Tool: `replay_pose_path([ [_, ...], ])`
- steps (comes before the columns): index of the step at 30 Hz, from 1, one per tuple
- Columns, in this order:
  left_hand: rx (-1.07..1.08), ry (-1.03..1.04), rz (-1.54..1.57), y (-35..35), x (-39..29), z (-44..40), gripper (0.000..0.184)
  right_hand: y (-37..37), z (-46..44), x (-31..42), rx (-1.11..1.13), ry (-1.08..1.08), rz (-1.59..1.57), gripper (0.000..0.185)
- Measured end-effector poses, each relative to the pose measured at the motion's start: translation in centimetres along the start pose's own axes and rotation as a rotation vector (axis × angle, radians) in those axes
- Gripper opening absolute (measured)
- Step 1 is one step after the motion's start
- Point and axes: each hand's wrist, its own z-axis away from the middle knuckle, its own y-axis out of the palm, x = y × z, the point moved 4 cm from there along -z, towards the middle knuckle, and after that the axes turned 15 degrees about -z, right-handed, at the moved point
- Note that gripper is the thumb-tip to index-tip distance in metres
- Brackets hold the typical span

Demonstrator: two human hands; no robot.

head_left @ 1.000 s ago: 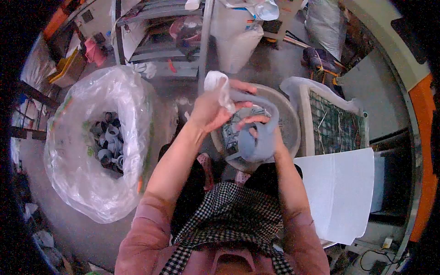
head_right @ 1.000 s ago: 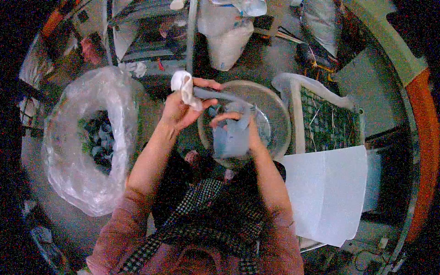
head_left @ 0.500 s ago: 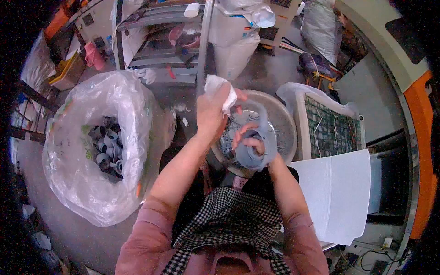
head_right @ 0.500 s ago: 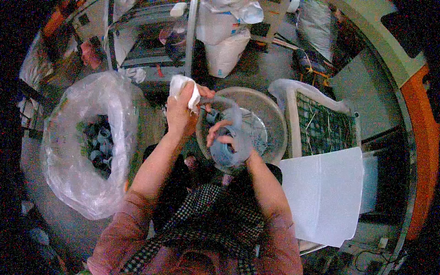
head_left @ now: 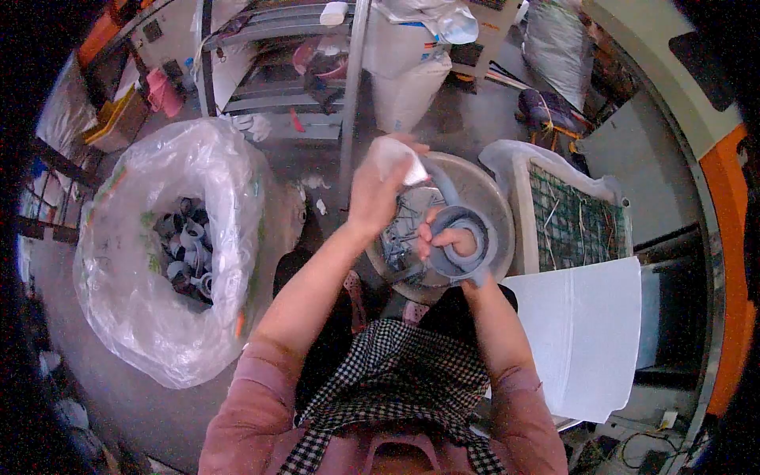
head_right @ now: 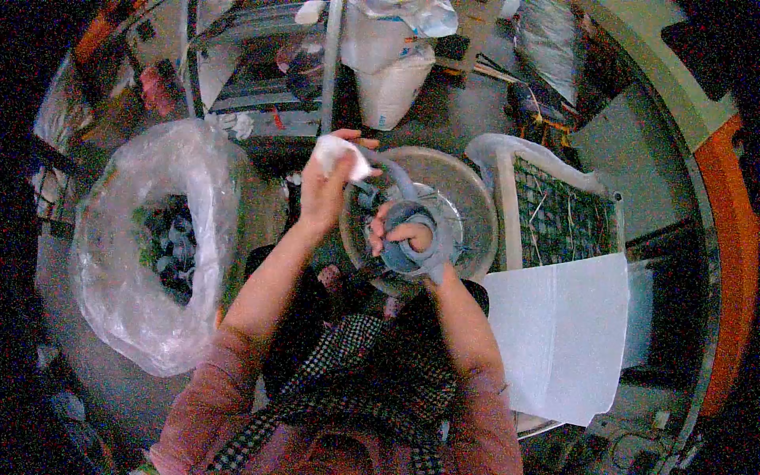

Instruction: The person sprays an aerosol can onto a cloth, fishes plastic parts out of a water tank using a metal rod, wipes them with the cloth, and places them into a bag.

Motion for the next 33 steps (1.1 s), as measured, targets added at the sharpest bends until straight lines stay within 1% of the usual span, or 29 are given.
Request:
replay_pose_path([
  [1, 0.117, -0.118, 0.178, -0.2, 0.5, -0.2, 0.035, -0.1, 0.1, 0.2, -0.003, -0.005, -0.004, 0.037],
  [2, 0.209, -0.095, 0.113, -0.4, 0.7, -0.6, 0.042, -0.1, 0.3, 0.2, -0.014, 0.01, -0.033, 0.038],
  [3, 0.202, -0.221, 0.226, -0.1, 0.2, -0.4, 0.045, -0.2, 0.5, 0.3, -0.026, 0.023, -0.061, 0.039],
  [5, 0.262, -0.303, 0.35, 0.6, 2.1, -0.2, 0.045, 0.0, 0.7, 0.0, -0.036, 0.022, -0.062, 0.04],
  [7, 0.275, -0.288, 0.383, 2.2, 1.1, 0.5, 0.044, 1.8, 0.6, -0.3, 0.016, 0.035, -0.223, 0.037],
  [9, 0.29, -0.277, 0.406, 2.8, 0.5, 1.1, 0.043, 1.0, 0.3, 0.0, 0.043, -0.021, -0.244, 0.036],
  [11, 0.189, -0.248, 0.565, 2.9, 0.2, 1.2, 0.046, 0.4, -0.1, 0.9, -0.004, -0.067, 0.058, 0.034],
  [12, 0.16, -0.416, 0.684, 2.1, 1.8, 1.1, 0.05, 0.3, -0.2, 0.7, -0.002, -0.107, 0.096, 0.033],
  [13, 0.113, -0.421, 0.663, 1.2, 1.6, 0.8, 0.053, 0.4, -0.3, 0.7, 0.0, -0.113, 0.093, 0.033],
  [15, 0.088, -0.311, 0.551, -0.1, 0.3, 0.3, 0.053, 1.3, -0.4, 0.7, 0.107, -0.166, 0.2, 0.032],
  [16, 0.0, -0.391, 0.5, -0.2, -0.4, 0.2, 0.055, 1.6, -0.4, 0.6, 0.105, -0.169, 0.194, 0.032],
  [17, 0.001, -0.398, 0.497, -0.3, -0.2, 0.2, 0.055, 1.7, -0.4, 0.5, 0.036, -0.141, 0.132, 0.032],
  [18, -0.062, -0.423, 0.32, -0.8, 0.1, 0.0, 0.055, 1.6, -0.4, 0.4, -0.035, -0.111, 0.071, 0.032],
  [19, -0.122, -0.443, 0.141, -1.3, 0.1, 0.0, 0.056, 1.6, -0.4, 0.5, -0.037, -0.11, 0.068, 0.032],
  [20, -0.032, -0.625, -0.404, -2.2, 0.2, 0.1, 0.055, 1.5, -0.3, 0.5, -0.082, -0.095, 0.019, 0.032],
  [21, 0.027, -0.391, -0.542, -2.3, 2.8, 0.1, 0.05, 1.3, -0.3, 0.5, -0.124, -0.08, -0.03, 0.033],
  [22, 0.019, -0.184, -0.669, -1.8, 3.9, 0.5, 0.044, 1.4, -0.3, 0.5, -0.121, -0.082, -0.032, 0.033],
  [23, 0.014, 0.026, -0.79, -0.9, 4.0, 1.1, 0.038, 1.5, -0.3, 0.4, -0.11, -0.083, -0.103, 0.032],
  [24, -0.005, -0.168, -0.479, 0.6, 2.6, 1.2, 0.027, 1.6, -0.3, 0.3, -0.101, -0.084, -0.175, 0.03],
  [25, 0.067, 0.201, -0.695, 0.8, 2.9, 1.2, 0.024, 1.6, -0.2, 0.3, -0.102, -0.085, -0.177, 0.03],
  [27, 0.009, 0.067, -0.547, 1.4, 2.8, -0.1, 0.024, 1.8, -0.2, -0.1, -0.137, -0.018, -0.069, 0.025],
  [28, 0.006, 0.062, -0.55, 1.5, 3.2, -0.4, 0.024, 2.1, -0.4, -0.2, -0.138, -0.012, -0.072, 0.025],
  [30, 0.054, -0.032, -0.431, 2.0, 5.5, -0.4, 0.024, 3.1, -0.6, -0.3, -0.112, -0.005, -0.292, 0.024],
  [31, 0.026, 0.058, -0.485, 2.7, 5.9, 0.1, 0.029, 2.4, -0.5, -0.3, -0.108, -0.004, -0.291, 0.024],
  [32, 0.052, -0.008, -0.44, 3.6, 6.9, 0.8, 0.03, 0.8, -0.2, -0.4, -0.192, 0.017, -0.34, 0.025],
  [33, 0.077, -0.074, -0.393, 4.2, 6.5, 1.5, 0.032, 0.5, -0.2, -0.4, -0.277, 0.039, -0.388, 0.026],
])
